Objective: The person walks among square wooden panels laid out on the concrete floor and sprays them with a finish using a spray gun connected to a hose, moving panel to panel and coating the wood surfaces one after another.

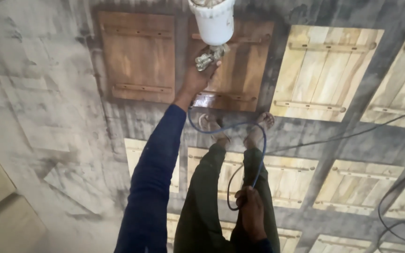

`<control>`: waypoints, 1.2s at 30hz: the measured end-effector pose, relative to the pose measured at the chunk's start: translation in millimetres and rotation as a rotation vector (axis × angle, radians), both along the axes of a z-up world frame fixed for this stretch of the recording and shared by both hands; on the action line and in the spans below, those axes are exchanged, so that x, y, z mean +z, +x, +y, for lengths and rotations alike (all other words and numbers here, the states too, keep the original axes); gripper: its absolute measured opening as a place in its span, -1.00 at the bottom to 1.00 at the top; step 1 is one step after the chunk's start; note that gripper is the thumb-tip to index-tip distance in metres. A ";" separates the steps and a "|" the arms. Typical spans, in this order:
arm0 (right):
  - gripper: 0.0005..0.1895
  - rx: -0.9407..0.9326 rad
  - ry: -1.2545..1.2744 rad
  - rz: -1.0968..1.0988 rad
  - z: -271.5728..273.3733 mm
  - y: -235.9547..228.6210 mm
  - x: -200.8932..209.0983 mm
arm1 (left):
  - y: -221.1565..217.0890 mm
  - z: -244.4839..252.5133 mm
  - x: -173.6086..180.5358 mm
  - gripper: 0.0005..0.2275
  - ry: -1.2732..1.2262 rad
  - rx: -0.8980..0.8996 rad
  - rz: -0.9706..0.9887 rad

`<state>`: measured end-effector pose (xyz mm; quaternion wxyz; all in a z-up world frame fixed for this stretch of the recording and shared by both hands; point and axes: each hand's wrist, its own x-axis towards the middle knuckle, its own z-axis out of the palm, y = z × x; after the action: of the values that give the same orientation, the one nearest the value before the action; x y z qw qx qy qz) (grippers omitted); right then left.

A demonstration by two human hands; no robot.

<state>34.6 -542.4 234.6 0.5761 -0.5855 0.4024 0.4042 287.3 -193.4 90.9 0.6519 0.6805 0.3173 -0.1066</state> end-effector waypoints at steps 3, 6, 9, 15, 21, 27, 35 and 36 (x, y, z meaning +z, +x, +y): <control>-0.61 -0.063 -0.019 0.015 1.1 4.2 13.6 | -39.9 0.2 -13.8 -0.59 0.070 0.035 -0.153; -0.68 -0.139 -0.017 0.045 -7.9 1.8 18.5 | -87.6 7.3 -5.0 -0.62 0.293 0.048 -0.219; -0.65 -0.085 0.010 0.032 -19.5 1.7 26.7 | -148.5 -1.1 -2.4 -0.61 0.526 0.014 -0.207; -0.65 0.058 0.058 -0.012 -56.2 21.5 23.1 | -197.0 -93.1 14.6 -0.62 0.316 0.109 -0.016; -0.59 0.253 0.110 -0.076 -150.4 29.5 -5.7 | -166.2 -176.2 -29.0 -0.63 0.446 0.258 -0.131; -0.64 0.116 0.084 0.053 -246.8 76.6 -21.3 | -137.9 -255.9 -19.7 -0.68 0.333 0.408 -0.071; -0.61 0.340 0.056 -0.004 -298.9 92.2 -29.2 | -188.3 -306.5 -0.5 -0.47 0.318 0.425 0.332; -0.65 0.580 -0.052 -0.094 -295.5 95.7 -19.8 | -190.3 -313.2 -9.3 -0.50 0.397 0.472 0.164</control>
<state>130.3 -837.9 214.8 0.4395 -0.7087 0.2012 0.5139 96.9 -506.6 81.5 0.4855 0.6911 0.5325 0.0570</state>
